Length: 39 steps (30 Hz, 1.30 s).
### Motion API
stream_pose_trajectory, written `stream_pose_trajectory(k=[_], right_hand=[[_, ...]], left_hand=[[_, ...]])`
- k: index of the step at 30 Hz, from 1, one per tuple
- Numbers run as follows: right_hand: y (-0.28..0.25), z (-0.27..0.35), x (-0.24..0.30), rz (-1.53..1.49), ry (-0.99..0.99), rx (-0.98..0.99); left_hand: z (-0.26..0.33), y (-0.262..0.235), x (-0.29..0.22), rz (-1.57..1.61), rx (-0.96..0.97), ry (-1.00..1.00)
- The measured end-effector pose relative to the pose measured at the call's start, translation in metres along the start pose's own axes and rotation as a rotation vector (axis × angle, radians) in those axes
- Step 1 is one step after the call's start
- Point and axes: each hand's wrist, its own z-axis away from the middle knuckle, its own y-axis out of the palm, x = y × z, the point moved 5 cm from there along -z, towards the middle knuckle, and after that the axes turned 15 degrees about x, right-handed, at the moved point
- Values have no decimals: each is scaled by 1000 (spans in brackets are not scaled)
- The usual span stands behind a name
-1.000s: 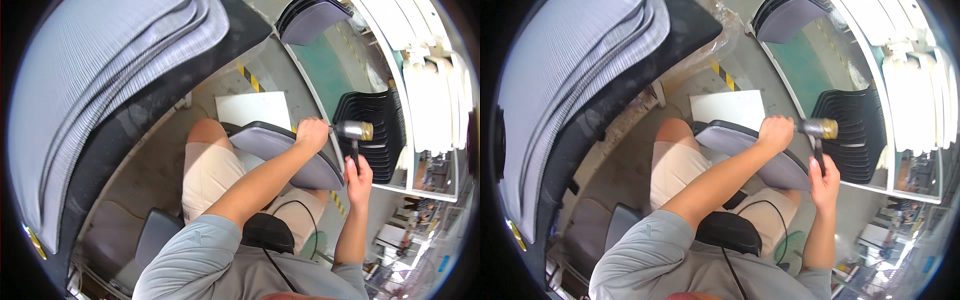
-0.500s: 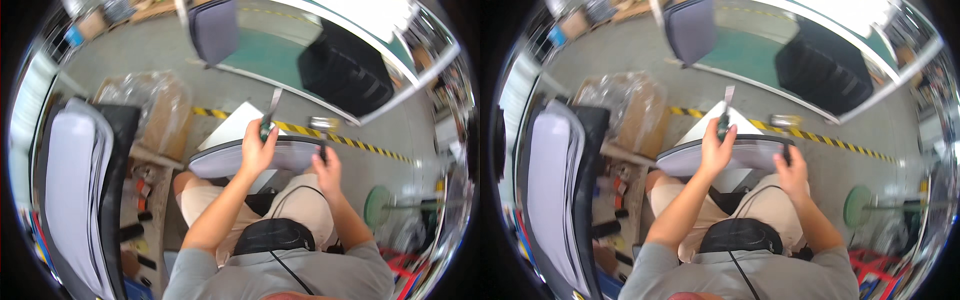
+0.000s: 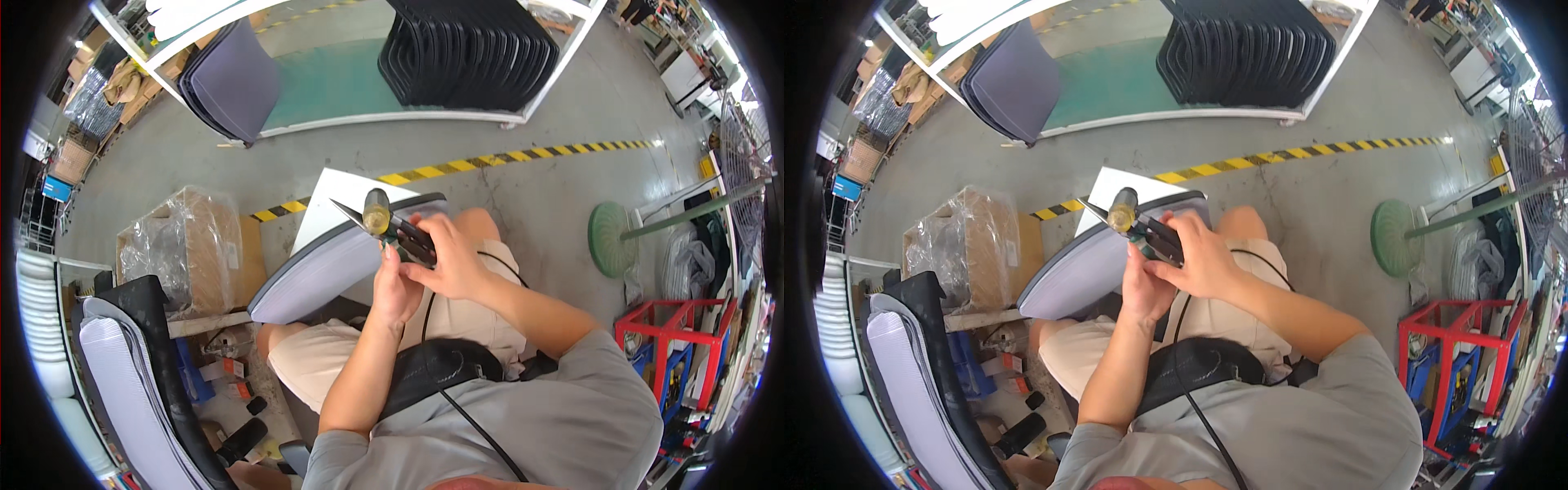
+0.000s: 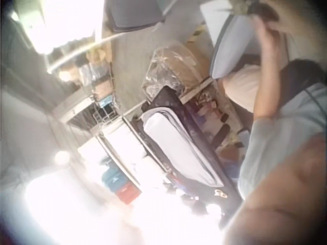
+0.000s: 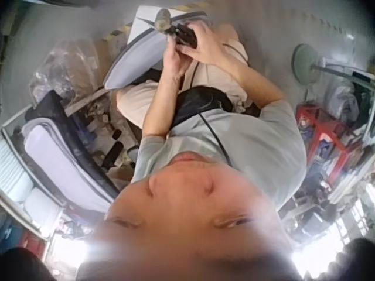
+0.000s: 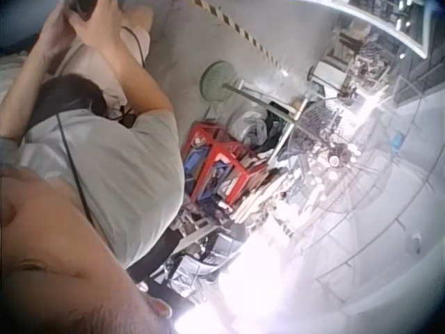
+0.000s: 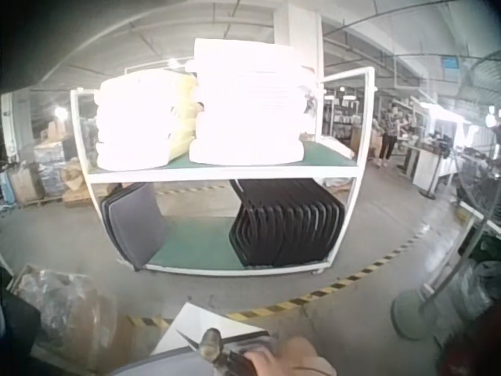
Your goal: Assembling the mesh and frame of an office chair backrest using manual tools.
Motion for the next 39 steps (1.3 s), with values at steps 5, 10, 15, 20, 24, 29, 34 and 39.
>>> stream_pose_trajectory(k=[5,10,15,20,24,29,34,39], right_hand=[[-3,-2,4,-38,-34,-22],[7,4,1,-202,87,143],[29,26,-16,-555,85,142],[16,20,-39,-338,26,211],[20,17,-48,-453,146,225],[36,15,-36,-685,219,230],[29,14,-45,-640,264,223],[28,12,-45,-769,332,207]], left_hand=[[-1,8,-11,-83,-19,28],[21,11,-19,-194,-187,-15],[73,22,-55,-537,-337,-51],[215,55,-142,-1302,-637,-155],[354,105,-164,-1205,-1268,-426],[451,163,-128,-1431,-1537,-862],[466,161,-100,-1457,-1496,-1075],[467,160,-99,-1481,-1491,-977]])
